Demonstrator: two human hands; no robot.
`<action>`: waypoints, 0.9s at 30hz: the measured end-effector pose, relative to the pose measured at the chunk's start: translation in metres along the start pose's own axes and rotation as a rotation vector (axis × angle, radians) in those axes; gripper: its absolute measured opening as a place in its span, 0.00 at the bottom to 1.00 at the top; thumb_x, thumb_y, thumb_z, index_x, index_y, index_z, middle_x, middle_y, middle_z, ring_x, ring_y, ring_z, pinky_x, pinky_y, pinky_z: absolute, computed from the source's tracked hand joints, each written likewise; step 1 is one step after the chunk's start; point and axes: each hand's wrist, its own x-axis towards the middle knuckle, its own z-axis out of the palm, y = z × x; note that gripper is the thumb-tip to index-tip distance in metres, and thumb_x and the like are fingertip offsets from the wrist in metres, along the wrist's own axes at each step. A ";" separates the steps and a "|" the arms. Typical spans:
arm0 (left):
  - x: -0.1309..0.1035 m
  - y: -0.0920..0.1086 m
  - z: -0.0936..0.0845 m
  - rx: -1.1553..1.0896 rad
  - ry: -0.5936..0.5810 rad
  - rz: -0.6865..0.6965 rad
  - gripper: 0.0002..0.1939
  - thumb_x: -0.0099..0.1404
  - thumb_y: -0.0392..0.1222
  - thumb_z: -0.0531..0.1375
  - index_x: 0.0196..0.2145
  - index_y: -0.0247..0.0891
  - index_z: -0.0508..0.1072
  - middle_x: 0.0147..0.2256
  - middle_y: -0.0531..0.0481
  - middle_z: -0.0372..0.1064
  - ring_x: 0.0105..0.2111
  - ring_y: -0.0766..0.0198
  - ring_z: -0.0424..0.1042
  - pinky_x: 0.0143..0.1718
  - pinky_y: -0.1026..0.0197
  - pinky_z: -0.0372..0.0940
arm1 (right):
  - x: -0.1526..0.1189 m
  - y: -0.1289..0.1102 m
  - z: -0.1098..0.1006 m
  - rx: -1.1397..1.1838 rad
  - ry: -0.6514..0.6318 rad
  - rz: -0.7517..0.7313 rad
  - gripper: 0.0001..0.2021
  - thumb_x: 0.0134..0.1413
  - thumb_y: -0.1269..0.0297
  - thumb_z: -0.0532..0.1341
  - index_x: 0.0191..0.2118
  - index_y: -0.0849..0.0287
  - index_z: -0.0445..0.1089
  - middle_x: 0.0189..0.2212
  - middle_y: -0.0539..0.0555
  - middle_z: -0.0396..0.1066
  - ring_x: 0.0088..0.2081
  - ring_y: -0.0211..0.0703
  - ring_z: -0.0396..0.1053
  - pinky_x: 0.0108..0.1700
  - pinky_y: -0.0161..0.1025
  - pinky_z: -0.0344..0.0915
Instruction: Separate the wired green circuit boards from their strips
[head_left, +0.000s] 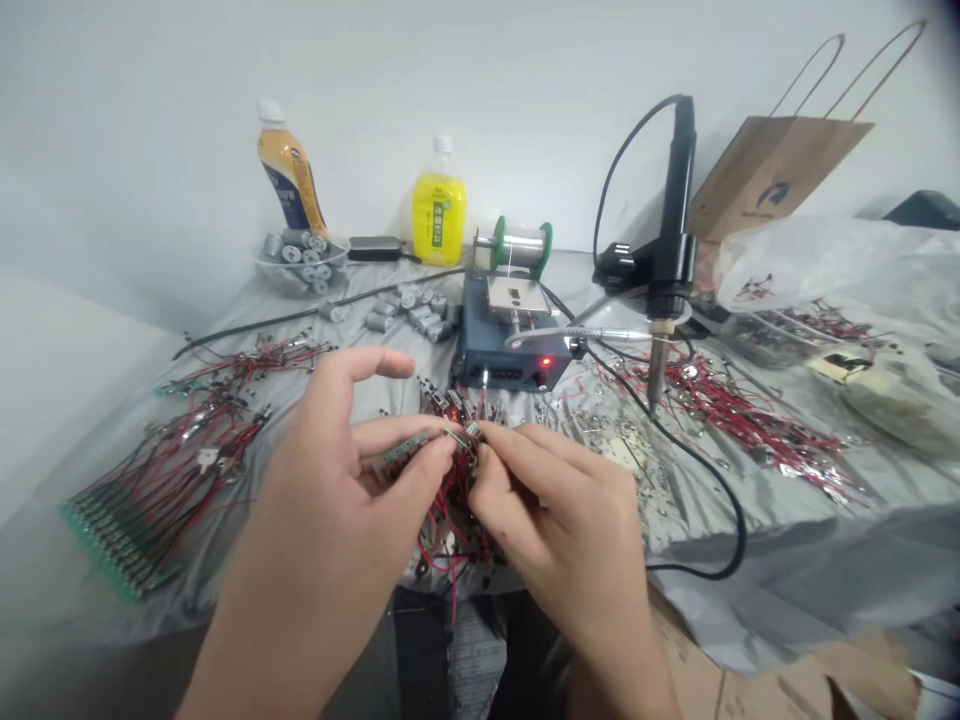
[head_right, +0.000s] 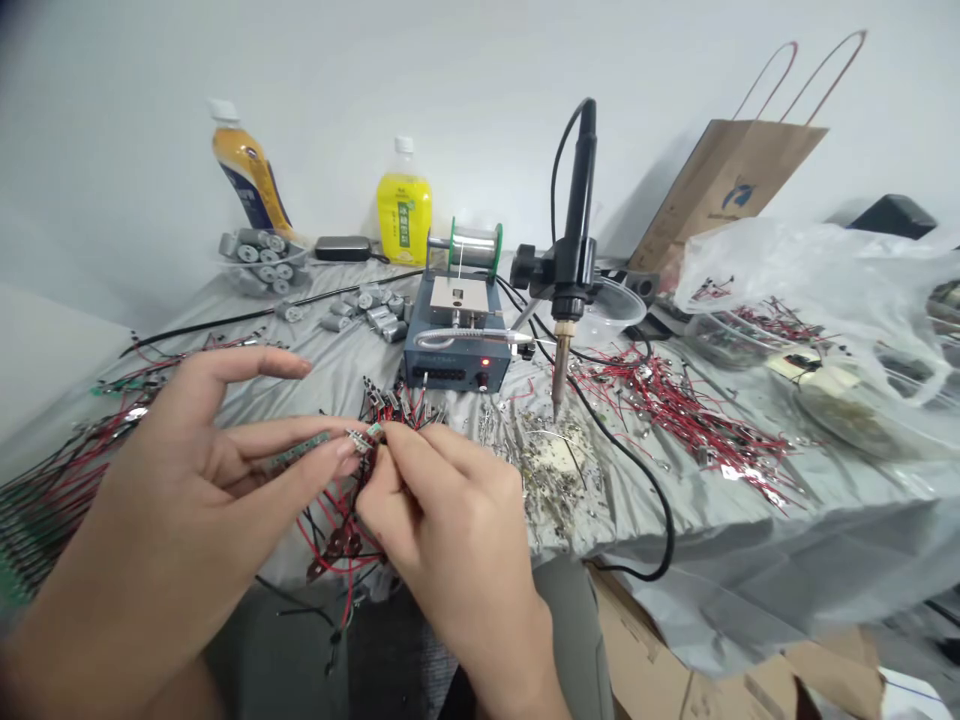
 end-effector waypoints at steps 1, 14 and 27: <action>0.001 0.001 0.001 0.004 0.009 -0.002 0.26 0.64 0.47 0.69 0.56 0.58 0.67 0.38 0.59 0.86 0.36 0.53 0.87 0.30 0.60 0.79 | 0.001 0.002 -0.001 0.013 -0.006 0.015 0.12 0.69 0.73 0.61 0.38 0.65 0.83 0.25 0.48 0.68 0.26 0.34 0.63 0.29 0.35 0.60; 0.005 -0.004 -0.013 0.338 -0.034 0.056 0.22 0.71 0.47 0.62 0.62 0.61 0.71 0.42 0.56 0.87 0.46 0.42 0.86 0.51 0.41 0.76 | 0.005 0.021 0.005 0.023 -0.019 0.228 0.06 0.69 0.68 0.66 0.41 0.58 0.82 0.31 0.48 0.80 0.30 0.38 0.73 0.34 0.37 0.66; 0.012 -0.018 -0.014 0.420 -0.119 0.208 0.23 0.72 0.45 0.60 0.63 0.52 0.73 0.50 0.48 0.79 0.52 0.43 0.81 0.56 0.40 0.72 | 0.001 0.005 0.001 -0.041 -0.046 0.142 0.13 0.73 0.70 0.61 0.56 0.62 0.80 0.45 0.55 0.83 0.44 0.42 0.80 0.48 0.39 0.73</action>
